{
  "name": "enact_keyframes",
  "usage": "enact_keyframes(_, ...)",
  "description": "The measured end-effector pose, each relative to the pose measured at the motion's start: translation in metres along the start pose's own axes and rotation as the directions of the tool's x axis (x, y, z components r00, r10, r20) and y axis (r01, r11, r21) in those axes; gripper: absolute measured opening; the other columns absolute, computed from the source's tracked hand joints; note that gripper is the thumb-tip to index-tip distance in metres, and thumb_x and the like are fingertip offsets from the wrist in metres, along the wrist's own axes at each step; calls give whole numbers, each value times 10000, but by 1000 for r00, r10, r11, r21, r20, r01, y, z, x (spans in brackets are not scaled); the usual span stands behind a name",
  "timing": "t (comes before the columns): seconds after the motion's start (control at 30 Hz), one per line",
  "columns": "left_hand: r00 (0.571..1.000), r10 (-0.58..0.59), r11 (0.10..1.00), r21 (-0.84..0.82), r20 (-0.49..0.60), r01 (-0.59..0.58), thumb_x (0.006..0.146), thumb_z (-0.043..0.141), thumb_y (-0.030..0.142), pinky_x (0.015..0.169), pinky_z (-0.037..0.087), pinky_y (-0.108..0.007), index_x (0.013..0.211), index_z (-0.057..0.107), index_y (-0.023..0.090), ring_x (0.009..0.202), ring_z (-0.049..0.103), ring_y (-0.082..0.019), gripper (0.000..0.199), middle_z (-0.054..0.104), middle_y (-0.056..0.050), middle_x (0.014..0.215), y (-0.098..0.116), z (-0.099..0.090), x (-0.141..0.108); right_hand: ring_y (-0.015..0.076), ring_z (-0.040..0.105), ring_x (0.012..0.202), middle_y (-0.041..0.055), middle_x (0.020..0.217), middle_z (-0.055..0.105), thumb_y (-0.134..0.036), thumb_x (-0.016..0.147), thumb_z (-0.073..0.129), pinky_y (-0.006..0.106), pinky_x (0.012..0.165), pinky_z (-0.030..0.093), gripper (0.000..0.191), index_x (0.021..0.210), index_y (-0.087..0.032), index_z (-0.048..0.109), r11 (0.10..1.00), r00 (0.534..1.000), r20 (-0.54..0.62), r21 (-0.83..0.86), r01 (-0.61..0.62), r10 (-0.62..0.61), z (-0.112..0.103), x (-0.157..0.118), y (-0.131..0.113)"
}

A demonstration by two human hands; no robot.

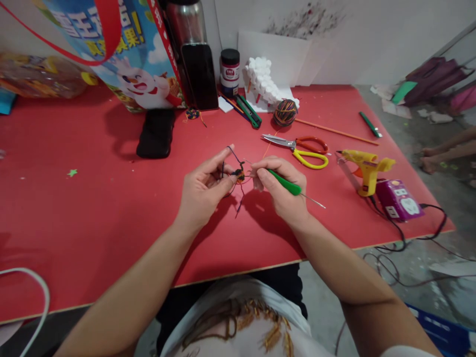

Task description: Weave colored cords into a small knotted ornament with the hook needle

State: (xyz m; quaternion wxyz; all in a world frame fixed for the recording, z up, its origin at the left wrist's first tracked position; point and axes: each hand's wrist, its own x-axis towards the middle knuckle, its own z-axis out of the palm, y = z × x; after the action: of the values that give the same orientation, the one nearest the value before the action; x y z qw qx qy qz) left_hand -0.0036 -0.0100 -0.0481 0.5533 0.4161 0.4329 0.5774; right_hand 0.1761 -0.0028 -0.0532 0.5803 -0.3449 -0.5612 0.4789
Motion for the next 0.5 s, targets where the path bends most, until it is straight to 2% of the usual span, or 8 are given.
enact_keyframes(0.13,991,-134,978,-155,23,136,715,921,120,752,565,-203,1195,853,285,773,631,-99,512,719,-1,875,1,0,5,138,640,714,6,893,698,-335,1019,701,328,678,543,119,1053,-296,808,1000,1000,-15,17,2,-2,0,0,1)
enact_keyframes(0.27,941,-320,895,-291,107,338,673,904,66,682,551,-164,1161,859,217,768,662,-91,513,746,-28,897,5,-1,8,135,640,702,11,900,698,-354,1038,670,314,629,510,156,1050,-297,815,998,999,-25,64,26,-25,-2,-1,2)
enact_keyframes(0.37,880,-404,803,-363,250,472,695,845,46,573,495,-144,1177,838,132,679,617,-72,490,733,-60,882,7,-5,9,139,652,712,15,906,721,-373,1029,685,312,647,535,162,1075,-280,810,997,1000,10,82,13,-14,-4,-2,1)
enact_keyframes(0.43,820,-439,723,-397,368,565,729,767,28,519,450,-143,1149,823,77,590,530,-49,426,689,-60,830,8,-7,9,142,671,728,17,899,745,-364,1027,691,307,658,551,165,1095,-270,808,994,999,46,111,-5,0,-4,-3,0)
enact_keyframes(0.5,767,-467,641,-429,439,636,767,688,20,512,436,-143,1099,808,47,555,470,-34,355,643,-56,810,9,-9,10,148,686,729,19,881,762,-359,1030,688,297,637,553,164,1090,-265,808,989,998,60,143,-31,23,-5,-3,0)
